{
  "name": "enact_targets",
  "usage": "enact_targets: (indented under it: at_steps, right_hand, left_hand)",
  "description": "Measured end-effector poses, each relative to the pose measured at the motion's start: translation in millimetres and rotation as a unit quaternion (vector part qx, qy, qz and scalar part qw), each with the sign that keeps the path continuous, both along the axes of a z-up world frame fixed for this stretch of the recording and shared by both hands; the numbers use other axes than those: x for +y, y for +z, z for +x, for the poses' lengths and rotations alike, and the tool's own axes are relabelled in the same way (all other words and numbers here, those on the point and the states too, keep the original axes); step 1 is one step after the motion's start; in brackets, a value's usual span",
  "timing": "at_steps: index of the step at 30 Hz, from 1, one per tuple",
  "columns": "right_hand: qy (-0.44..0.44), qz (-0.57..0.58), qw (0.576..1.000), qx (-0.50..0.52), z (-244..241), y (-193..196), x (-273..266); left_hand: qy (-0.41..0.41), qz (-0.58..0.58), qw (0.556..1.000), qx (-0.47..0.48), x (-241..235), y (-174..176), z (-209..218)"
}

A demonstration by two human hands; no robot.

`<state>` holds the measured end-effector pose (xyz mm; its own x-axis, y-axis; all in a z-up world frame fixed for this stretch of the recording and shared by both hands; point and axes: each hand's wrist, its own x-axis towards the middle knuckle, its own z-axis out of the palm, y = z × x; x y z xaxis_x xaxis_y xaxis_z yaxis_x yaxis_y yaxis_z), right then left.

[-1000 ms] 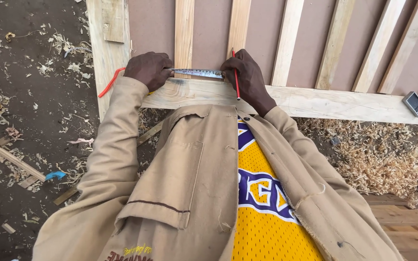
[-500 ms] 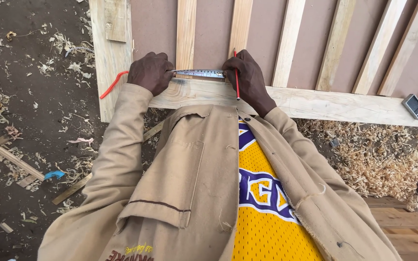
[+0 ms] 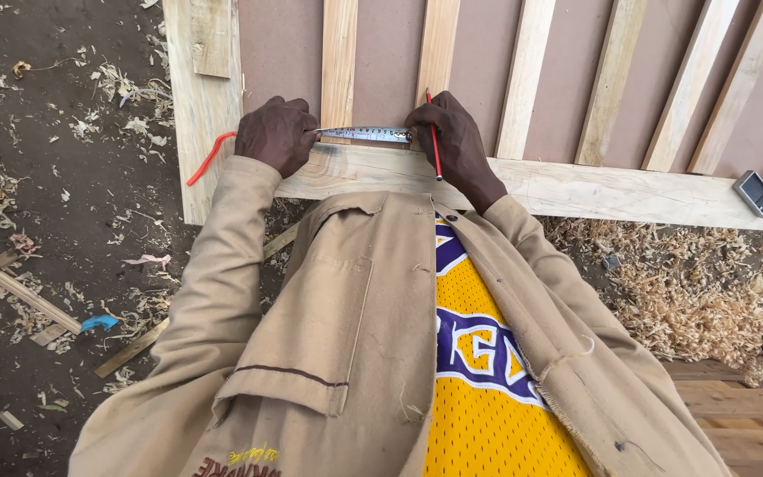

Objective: The person measures and marks a wooden frame structure using a yellow tape measure and a red pencil. They repeatedly extend the tape measure across the horizontal slats, make small pencil marks at specific intervals, and reposition the frame to continue the process.

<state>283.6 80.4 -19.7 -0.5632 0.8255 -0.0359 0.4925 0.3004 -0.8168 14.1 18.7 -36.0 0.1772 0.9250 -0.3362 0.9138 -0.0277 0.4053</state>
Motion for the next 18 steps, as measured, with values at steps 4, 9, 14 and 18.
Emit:
enact_targets:
  at_steps: [4,9,14,18]
  right_hand:
    - [0.000,-0.004,1.000,0.010,-1.2,2.0,0.5]
    - [0.001,-0.005,1.000,0.014,-0.2,-0.4,-0.1]
    - [0.005,0.006,1.000,0.014,-0.8,0.3,0.4]
    - [0.006,0.005,1.000,0.016,-0.8,2.2,-0.1]
  left_hand:
    - [0.001,0.003,1.000,-0.001,0.2,3.4,0.5]
    - [-0.004,0.005,1.000,-0.015,-0.6,4.7,-0.2]
    - [0.002,0.015,1.000,-0.009,-1.7,1.2,0.5]
    - [-0.006,0.001,1.000,-0.011,-0.6,1.3,-0.9]
